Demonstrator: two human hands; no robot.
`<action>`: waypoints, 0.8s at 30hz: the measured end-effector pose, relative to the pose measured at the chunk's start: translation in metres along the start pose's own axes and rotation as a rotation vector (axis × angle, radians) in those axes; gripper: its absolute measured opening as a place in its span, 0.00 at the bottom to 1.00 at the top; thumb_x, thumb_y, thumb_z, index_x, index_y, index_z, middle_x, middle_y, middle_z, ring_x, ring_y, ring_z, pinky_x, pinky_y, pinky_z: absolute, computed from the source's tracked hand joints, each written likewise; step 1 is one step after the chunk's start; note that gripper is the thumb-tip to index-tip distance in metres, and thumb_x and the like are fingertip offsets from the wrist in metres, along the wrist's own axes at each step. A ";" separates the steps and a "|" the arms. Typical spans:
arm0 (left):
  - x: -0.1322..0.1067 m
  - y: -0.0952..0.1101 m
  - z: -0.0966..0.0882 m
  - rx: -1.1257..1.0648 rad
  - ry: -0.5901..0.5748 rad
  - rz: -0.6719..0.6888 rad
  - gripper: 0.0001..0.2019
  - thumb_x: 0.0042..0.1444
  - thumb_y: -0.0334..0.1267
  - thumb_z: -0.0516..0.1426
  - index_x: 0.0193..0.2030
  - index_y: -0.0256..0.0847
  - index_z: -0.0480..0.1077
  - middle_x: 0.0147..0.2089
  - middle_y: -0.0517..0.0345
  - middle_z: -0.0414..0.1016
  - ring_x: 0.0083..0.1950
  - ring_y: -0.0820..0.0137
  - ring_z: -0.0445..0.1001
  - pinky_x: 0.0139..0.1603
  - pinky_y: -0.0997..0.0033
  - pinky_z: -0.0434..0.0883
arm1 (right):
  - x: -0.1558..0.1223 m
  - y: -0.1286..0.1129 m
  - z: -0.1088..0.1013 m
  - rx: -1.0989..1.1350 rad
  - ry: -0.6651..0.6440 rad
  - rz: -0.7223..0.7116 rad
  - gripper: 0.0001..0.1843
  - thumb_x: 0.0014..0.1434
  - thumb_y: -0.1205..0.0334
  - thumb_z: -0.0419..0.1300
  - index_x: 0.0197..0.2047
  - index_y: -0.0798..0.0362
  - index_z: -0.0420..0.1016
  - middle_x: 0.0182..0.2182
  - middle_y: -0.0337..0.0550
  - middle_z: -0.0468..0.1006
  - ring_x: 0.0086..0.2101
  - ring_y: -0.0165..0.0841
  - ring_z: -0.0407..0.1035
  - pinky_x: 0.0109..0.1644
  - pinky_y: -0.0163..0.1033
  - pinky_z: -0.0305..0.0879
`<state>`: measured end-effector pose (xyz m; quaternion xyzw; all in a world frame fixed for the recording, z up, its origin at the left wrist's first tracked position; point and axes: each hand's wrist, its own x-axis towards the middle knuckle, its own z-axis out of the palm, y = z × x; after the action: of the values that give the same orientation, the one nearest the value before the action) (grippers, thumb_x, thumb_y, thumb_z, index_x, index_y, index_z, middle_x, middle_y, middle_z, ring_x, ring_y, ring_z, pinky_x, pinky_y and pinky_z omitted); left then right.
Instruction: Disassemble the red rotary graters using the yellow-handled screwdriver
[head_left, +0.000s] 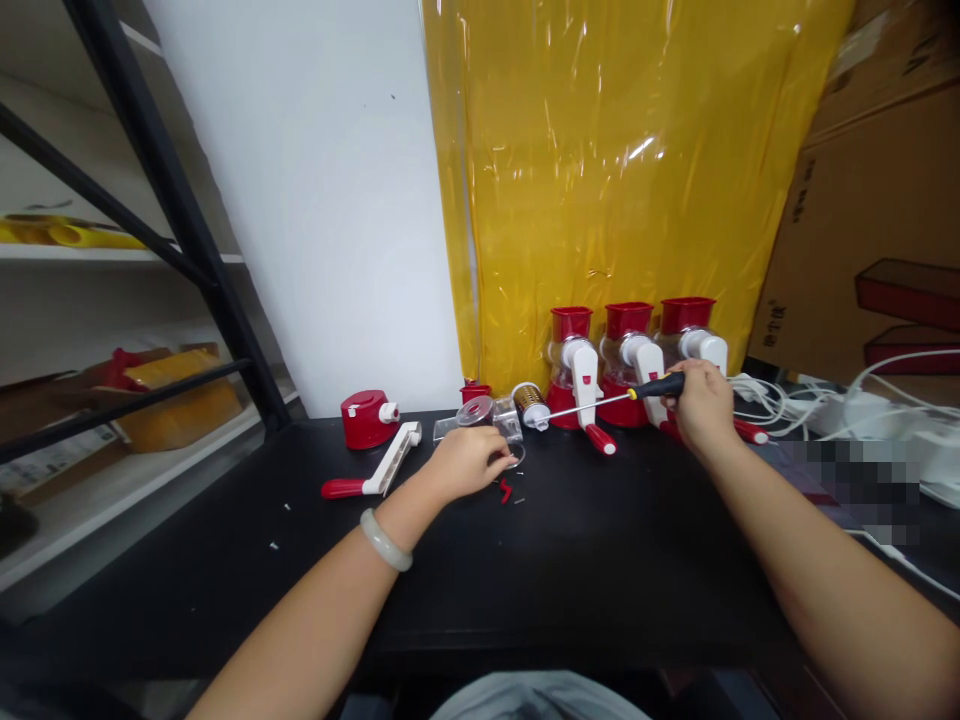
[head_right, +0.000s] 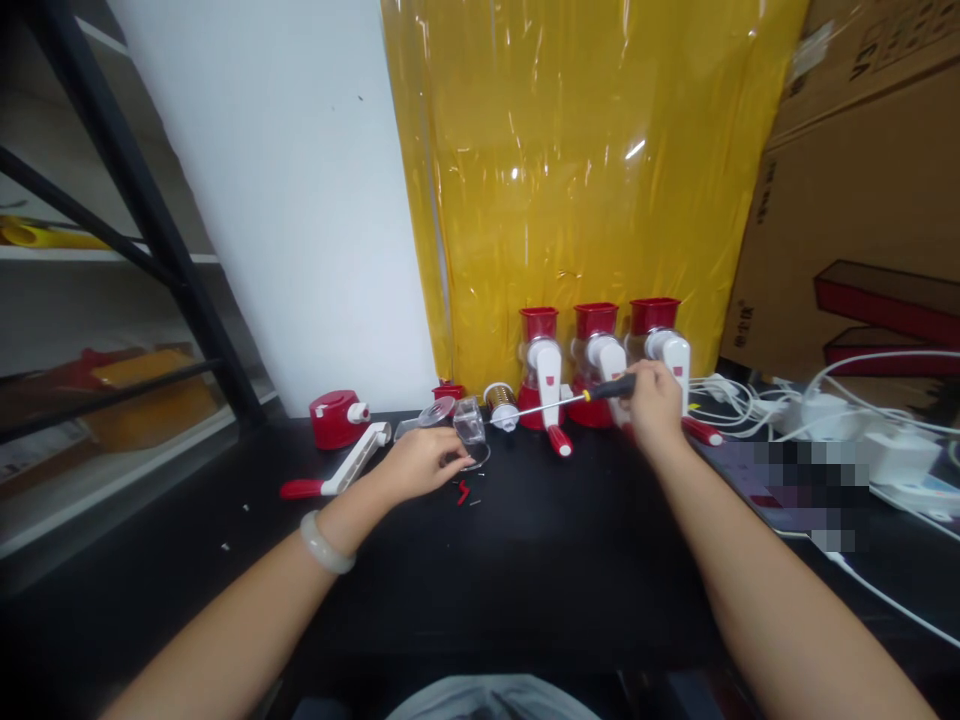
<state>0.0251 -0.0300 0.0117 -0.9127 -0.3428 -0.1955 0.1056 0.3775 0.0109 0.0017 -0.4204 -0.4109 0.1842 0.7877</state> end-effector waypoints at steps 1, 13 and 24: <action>0.000 0.000 0.000 -0.010 -0.038 -0.001 0.10 0.63 0.42 0.58 0.34 0.41 0.77 0.35 0.57 0.79 0.34 0.70 0.76 0.33 0.72 0.66 | 0.002 0.001 -0.001 -0.001 0.022 -0.012 0.13 0.58 0.49 0.58 0.30 0.48 0.67 0.18 0.36 0.67 0.15 0.28 0.59 0.14 0.35 0.55; 0.000 -0.016 -0.009 -0.114 0.486 -0.053 0.14 0.60 0.49 0.60 0.46 0.41 0.71 0.50 0.48 0.75 0.56 0.60 0.73 0.58 0.56 0.70 | -0.004 0.013 0.005 -0.092 -0.035 -0.017 0.20 0.59 0.39 0.57 0.33 0.47 0.66 0.20 0.36 0.68 0.16 0.30 0.62 0.16 0.37 0.58; -0.007 -0.037 0.001 -0.008 0.102 -0.323 0.30 0.66 0.53 0.50 0.69 0.40 0.54 0.66 0.42 0.67 0.63 0.53 0.69 0.60 0.51 0.68 | -0.007 0.019 0.008 -0.092 -0.054 0.048 0.21 0.58 0.38 0.57 0.34 0.49 0.65 0.20 0.33 0.69 0.17 0.29 0.63 0.18 0.34 0.58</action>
<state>-0.0038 -0.0064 0.0099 -0.8350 -0.4785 -0.2575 0.0865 0.3677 0.0221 -0.0148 -0.4610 -0.4299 0.1954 0.7513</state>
